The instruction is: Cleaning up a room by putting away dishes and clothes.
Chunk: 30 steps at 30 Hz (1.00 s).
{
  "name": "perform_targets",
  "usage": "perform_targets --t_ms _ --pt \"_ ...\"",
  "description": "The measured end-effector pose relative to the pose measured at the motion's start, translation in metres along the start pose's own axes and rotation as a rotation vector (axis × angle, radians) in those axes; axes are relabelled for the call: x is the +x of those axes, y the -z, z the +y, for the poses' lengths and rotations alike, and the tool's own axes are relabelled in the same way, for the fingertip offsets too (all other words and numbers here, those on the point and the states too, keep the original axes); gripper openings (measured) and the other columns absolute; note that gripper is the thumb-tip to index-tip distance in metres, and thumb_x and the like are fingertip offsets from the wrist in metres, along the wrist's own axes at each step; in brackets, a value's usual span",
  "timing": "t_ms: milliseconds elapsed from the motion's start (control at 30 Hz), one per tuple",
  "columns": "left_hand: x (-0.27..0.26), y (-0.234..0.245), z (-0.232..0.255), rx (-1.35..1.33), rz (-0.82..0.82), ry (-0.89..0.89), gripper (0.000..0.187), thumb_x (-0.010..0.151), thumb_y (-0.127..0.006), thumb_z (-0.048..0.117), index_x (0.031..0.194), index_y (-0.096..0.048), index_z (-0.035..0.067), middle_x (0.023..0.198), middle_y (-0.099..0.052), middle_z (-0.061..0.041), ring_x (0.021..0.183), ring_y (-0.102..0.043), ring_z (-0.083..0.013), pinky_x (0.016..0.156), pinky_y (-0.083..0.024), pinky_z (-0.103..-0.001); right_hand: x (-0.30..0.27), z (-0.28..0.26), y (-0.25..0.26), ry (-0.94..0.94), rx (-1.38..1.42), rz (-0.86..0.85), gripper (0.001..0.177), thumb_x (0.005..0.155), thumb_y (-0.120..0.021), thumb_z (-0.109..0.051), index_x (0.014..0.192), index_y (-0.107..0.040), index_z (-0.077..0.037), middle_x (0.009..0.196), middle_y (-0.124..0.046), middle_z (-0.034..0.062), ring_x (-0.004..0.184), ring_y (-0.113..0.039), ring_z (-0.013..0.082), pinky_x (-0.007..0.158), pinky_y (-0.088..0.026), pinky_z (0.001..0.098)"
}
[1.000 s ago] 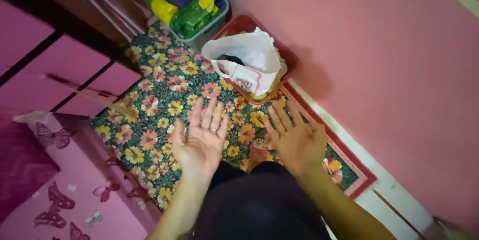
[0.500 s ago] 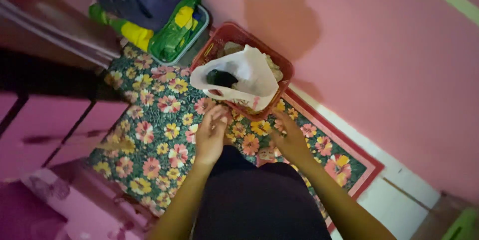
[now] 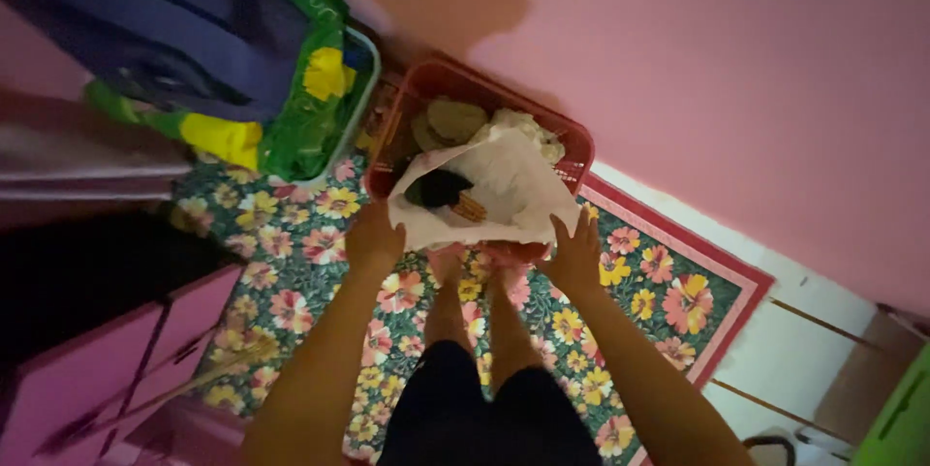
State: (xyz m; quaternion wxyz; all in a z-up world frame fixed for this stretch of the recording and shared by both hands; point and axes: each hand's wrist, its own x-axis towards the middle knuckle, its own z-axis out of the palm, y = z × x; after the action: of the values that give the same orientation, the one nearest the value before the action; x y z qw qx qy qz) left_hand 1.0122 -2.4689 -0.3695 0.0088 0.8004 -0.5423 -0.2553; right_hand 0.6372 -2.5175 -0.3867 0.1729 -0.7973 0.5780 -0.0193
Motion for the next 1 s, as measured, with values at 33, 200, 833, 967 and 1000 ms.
perform_targets --t_ms 33,200,833,967,1000 --pt "0.013 -0.009 -0.002 -0.005 -0.011 0.003 0.063 0.088 -0.070 0.036 0.141 -0.052 0.006 0.132 -0.060 -0.021 0.122 -0.058 -0.0405 0.101 -0.049 -0.051 0.008 0.004 -0.006 -0.003 -0.005 -0.011 0.095 0.057 -0.093 -0.037 0.141 -0.052 -0.019 0.154 -0.033 0.0337 0.140 -0.034 0.0598 0.105 -0.036 0.0659" --pt "0.047 -0.052 -0.022 0.022 0.148 0.079 0.066 0.079 -0.074 0.038 0.132 -0.056 0.002 0.126 -0.060 -0.025 0.113 -0.060 -0.0426 0.091 -0.052 -0.054 0.029 0.016 -0.033 -0.104 0.125 -0.072 0.076 0.063 -0.089 -0.035 0.129 -0.057 -0.017 0.135 -0.045 0.0293 0.123 -0.046 0.0521 0.103 -0.042 0.0602" --pt "0.081 -0.116 -0.079 -0.147 0.131 0.241 0.025 0.096 -0.059 0.024 0.104 -0.069 0.003 0.093 -0.072 -0.023 0.089 -0.068 -0.0427 0.077 -0.053 -0.054 0.021 0.018 -0.068 0.115 0.144 -0.132 0.012 0.086 -0.069 -0.015 0.095 -0.073 -0.008 0.103 -0.074 0.0150 0.094 -0.069 0.0380 0.082 -0.053 0.0505" --pt "0.096 -0.108 -0.091 -0.314 0.336 0.279 0.020 0.096 -0.057 0.017 0.096 -0.069 0.001 0.095 -0.072 -0.023 0.091 -0.067 -0.0435 0.081 -0.052 -0.053 0.032 0.012 -0.041 0.024 0.156 -0.064 0.012 0.096 -0.061 -0.012 0.100 -0.072 -0.012 0.098 -0.074 0.0126 0.086 -0.072 0.0361 0.076 -0.057 0.0474" --pt "0.095 -0.104 -0.094 -0.367 0.439 0.255 0.020 0.093 -0.058 0.015 0.097 -0.070 0.000 0.096 -0.072 -0.023 0.091 -0.067 -0.0436 0.081 -0.052 -0.052 0.034 0.006 -0.027 0.059 0.171 0.026 0.010 0.096 -0.062 -0.012 0.101 -0.070 -0.011 0.098 -0.074 0.0131 0.083 -0.072 0.0360 0.073 -0.057 0.0469"
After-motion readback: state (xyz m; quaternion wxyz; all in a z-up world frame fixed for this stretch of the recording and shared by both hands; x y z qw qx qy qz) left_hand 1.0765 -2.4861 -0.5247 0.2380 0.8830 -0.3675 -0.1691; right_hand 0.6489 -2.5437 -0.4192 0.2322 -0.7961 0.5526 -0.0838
